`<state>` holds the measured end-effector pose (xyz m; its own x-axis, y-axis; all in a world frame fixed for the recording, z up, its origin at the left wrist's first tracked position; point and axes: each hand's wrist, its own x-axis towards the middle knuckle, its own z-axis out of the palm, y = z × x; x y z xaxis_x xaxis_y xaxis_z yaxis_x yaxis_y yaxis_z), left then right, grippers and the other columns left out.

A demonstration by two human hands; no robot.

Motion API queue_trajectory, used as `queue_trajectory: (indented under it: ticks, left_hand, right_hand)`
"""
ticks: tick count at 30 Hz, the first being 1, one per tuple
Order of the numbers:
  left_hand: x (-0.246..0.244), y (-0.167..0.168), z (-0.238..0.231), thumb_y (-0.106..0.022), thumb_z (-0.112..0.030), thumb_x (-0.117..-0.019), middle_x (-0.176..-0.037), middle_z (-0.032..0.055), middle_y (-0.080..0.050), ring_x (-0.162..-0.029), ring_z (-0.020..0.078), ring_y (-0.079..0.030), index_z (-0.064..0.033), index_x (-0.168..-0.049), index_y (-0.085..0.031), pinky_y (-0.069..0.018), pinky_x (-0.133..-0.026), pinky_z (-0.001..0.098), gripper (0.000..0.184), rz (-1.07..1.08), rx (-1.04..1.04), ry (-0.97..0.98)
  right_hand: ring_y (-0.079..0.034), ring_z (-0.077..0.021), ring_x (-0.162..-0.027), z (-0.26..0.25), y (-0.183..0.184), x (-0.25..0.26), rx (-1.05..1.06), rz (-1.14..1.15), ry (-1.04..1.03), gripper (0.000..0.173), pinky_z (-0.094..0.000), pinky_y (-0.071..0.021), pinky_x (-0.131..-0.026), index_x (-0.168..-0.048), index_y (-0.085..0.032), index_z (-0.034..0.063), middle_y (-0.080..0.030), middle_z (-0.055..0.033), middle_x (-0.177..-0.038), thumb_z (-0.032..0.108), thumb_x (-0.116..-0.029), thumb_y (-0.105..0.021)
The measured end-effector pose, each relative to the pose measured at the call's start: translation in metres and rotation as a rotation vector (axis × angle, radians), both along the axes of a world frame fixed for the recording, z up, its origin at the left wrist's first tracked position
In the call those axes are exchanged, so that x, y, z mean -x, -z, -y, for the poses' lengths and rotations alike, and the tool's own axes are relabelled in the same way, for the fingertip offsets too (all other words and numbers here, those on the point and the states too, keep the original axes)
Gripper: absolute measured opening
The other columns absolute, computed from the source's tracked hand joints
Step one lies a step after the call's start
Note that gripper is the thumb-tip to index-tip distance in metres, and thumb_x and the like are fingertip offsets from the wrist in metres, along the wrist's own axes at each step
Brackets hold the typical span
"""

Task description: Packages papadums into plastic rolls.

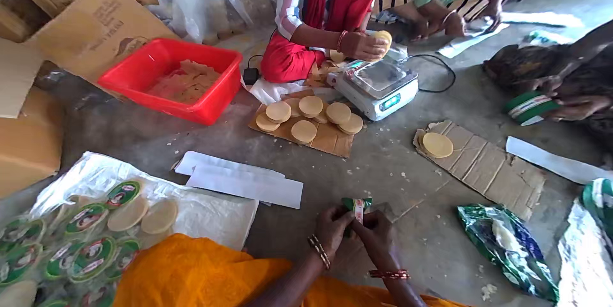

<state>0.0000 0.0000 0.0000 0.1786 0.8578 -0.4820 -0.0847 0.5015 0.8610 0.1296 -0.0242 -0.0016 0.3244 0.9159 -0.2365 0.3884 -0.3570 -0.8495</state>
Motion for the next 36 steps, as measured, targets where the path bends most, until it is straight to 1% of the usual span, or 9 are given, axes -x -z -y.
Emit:
queue_trajectory:
  ticks: [2,6,7,10,13,16,21,29,36]
  left_hand:
    - [0.000,0.001,0.000,-0.066,-0.014,-0.0997,-0.104,0.0153,-0.071,-0.095,0.0174,-0.069,0.0061,-0.114,-0.067,-0.0570,-0.090,0.0347,0.024,-0.013,-0.013,-0.002]
    - [-0.004,0.003,-0.001,-0.067,-0.014,-0.0985,-0.105,0.0151,-0.071,-0.096,0.0171,-0.069,0.0061,-0.116,-0.066,-0.0560,-0.092,0.0339,0.027,-0.015,-0.008,-0.009]
    - [-0.005,0.002,-0.001,-0.068,-0.014,-0.0980,-0.106,0.0150,-0.070,-0.098,0.0172,-0.068,0.0059,-0.117,-0.066,-0.0555,-0.093,0.0337,0.027,-0.011,-0.002,-0.015]
    - [-0.008,0.000,-0.001,-0.073,-0.012,-0.0947,-0.106,0.0140,-0.070,-0.098,0.0169,-0.068,0.0048,-0.115,-0.066,-0.0557,-0.092,0.0329,0.027,0.006,0.028,-0.025]
    - [-0.008,-0.003,-0.002,-0.073,-0.010,-0.0940,-0.099,0.0129,-0.070,-0.093,0.0167,-0.068,0.0042,-0.107,-0.068,-0.0564,-0.089,0.0329,0.020,0.017,0.047,-0.020]
    - [-0.006,-0.002,-0.005,-0.070,-0.011,-0.0963,-0.095,0.0118,-0.069,-0.089,0.0164,-0.067,0.0034,-0.103,-0.068,-0.0563,-0.086,0.0336,0.016,0.037,0.057,-0.034]
    - [-0.006,-0.006,-0.004,-0.074,-0.012,-0.0945,-0.086,0.0103,-0.068,-0.081,0.0150,-0.066,0.0030,-0.093,-0.069,-0.0559,-0.079,0.0320,0.016,-0.018,0.082,-0.102]
    - [-0.014,-0.005,0.007,-0.070,-0.015,-0.0972,-0.077,0.0088,-0.065,-0.072,0.0131,-0.062,0.0048,-0.089,-0.068,-0.0529,-0.073,0.0305,0.022,-0.247,-0.078,-0.119]
    - [-0.017,-0.003,0.009,-0.067,-0.018,-0.0999,-0.077,0.0087,-0.065,-0.072,0.0143,-0.062,0.0038,-0.089,-0.068,-0.0534,-0.074,0.0324,0.024,-0.285,-0.109,-0.160]
  right_hand:
    - [-0.062,-0.0130,-0.067,0.000,-0.006,0.000,0.004,-0.087,0.020,0.041,-0.0315,-0.0543,-0.062,-0.102,-0.060,-0.0032,-0.063,-0.0065,-0.081,0.019,-0.0750,-0.082]
    - [-0.071,-0.0212,-0.083,-0.001,-0.018,-0.014,0.159,-0.346,0.068,0.084,-0.0369,-0.0612,-0.071,-0.144,-0.039,-0.0053,-0.070,-0.0176,-0.104,0.007,-0.0743,-0.084]
    - [-0.072,-0.0221,-0.086,-0.002,-0.019,-0.020,0.193,-0.395,0.064,0.079,-0.0378,-0.0621,-0.073,-0.143,-0.042,-0.0045,-0.070,-0.0180,-0.107,0.007,-0.0769,-0.083]
    - [-0.073,-0.0241,-0.087,-0.005,-0.020,-0.030,0.252,-0.554,0.110,0.032,-0.0396,-0.0641,-0.073,-0.118,-0.062,-0.0056,-0.070,-0.0169,-0.101,0.007,-0.0911,-0.074]
    - [-0.073,-0.0256,-0.083,-0.007,-0.019,-0.034,0.243,-0.691,0.184,0.019,-0.0426,-0.0636,-0.070,-0.113,-0.059,-0.0051,-0.071,-0.0165,-0.096,0.011,-0.1020,-0.058]
    - [-0.072,-0.0271,-0.085,-0.009,-0.018,-0.038,0.221,-0.763,0.187,0.016,-0.0449,-0.0630,-0.071,-0.111,-0.056,-0.0042,-0.070,-0.0175,-0.096,0.010,-0.1055,-0.051]
    - [-0.072,-0.0261,-0.077,-0.006,-0.016,-0.036,0.191,-0.737,0.245,0.014,-0.0447,-0.0632,-0.066,-0.094,-0.060,-0.0027,-0.071,-0.0155,-0.086,0.007,-0.1031,-0.057]
    - [-0.065,-0.0144,-0.065,-0.005,-0.006,-0.028,0.013,-0.195,0.066,0.021,-0.0334,-0.0568,-0.062,-0.089,-0.066,-0.0012,-0.064,-0.0069,-0.074,0.014,-0.1015,-0.062]
    - [-0.062,-0.0129,-0.065,-0.008,-0.009,-0.019,-0.011,-0.059,0.058,0.026,-0.0326,-0.0524,-0.064,-0.089,-0.065,-0.0021,-0.062,-0.0066,-0.071,0.017,-0.1050,-0.057]
